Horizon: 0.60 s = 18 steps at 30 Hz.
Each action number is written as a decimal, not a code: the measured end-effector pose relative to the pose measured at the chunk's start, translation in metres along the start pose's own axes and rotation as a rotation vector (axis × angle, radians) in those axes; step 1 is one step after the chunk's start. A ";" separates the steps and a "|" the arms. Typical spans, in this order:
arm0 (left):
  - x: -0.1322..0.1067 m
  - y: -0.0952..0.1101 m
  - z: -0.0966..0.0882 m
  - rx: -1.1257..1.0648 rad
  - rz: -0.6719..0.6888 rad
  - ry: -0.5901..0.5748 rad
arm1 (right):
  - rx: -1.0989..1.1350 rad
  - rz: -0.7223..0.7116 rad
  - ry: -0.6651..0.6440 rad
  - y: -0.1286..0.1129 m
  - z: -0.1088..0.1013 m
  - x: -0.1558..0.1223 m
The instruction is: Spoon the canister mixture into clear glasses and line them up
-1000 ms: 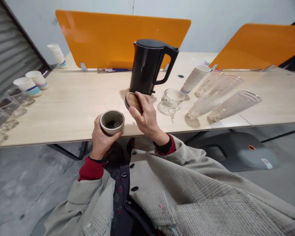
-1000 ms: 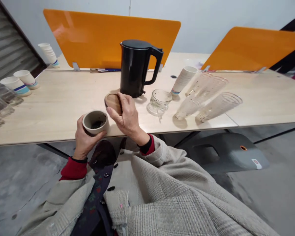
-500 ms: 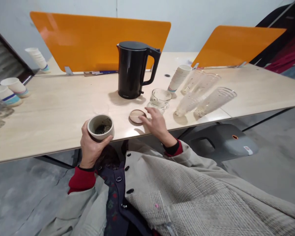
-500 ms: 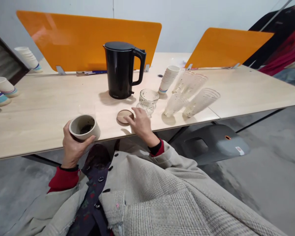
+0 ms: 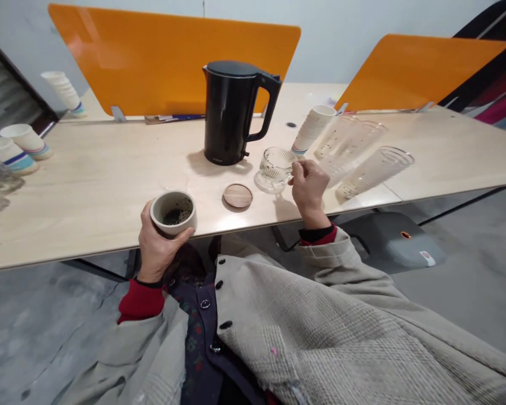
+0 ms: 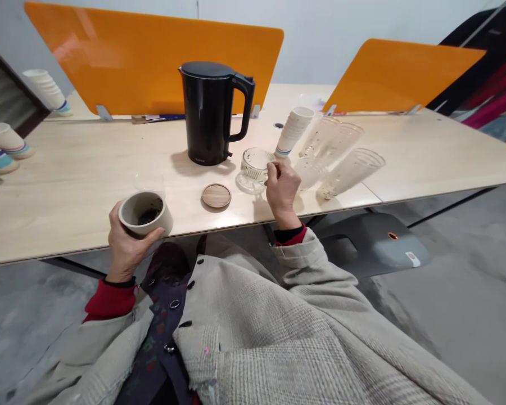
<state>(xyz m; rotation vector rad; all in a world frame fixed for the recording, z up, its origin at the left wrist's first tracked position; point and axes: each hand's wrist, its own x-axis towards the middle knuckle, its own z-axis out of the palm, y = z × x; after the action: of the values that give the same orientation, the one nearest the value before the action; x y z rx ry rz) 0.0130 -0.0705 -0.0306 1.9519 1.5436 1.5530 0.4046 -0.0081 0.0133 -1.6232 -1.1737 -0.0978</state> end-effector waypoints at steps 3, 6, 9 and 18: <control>-0.001 0.001 0.000 0.002 -0.010 -0.010 | -0.016 -0.027 0.027 -0.008 -0.002 -0.001; -0.002 0.001 0.000 0.003 -0.015 -0.020 | -0.017 -0.080 0.126 -0.017 -0.014 -0.005; -0.003 0.002 0.000 -0.002 0.001 -0.022 | 0.132 -0.124 0.254 -0.033 -0.032 -0.013; -0.010 0.002 -0.002 -0.022 0.059 -0.006 | 0.650 -0.387 0.066 -0.118 -0.044 -0.060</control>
<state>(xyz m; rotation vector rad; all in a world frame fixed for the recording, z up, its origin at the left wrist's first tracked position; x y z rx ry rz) 0.0139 -0.0800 -0.0341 2.0055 1.4734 1.5784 0.3107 -0.0876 0.0785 -0.8129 -1.2860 -0.0118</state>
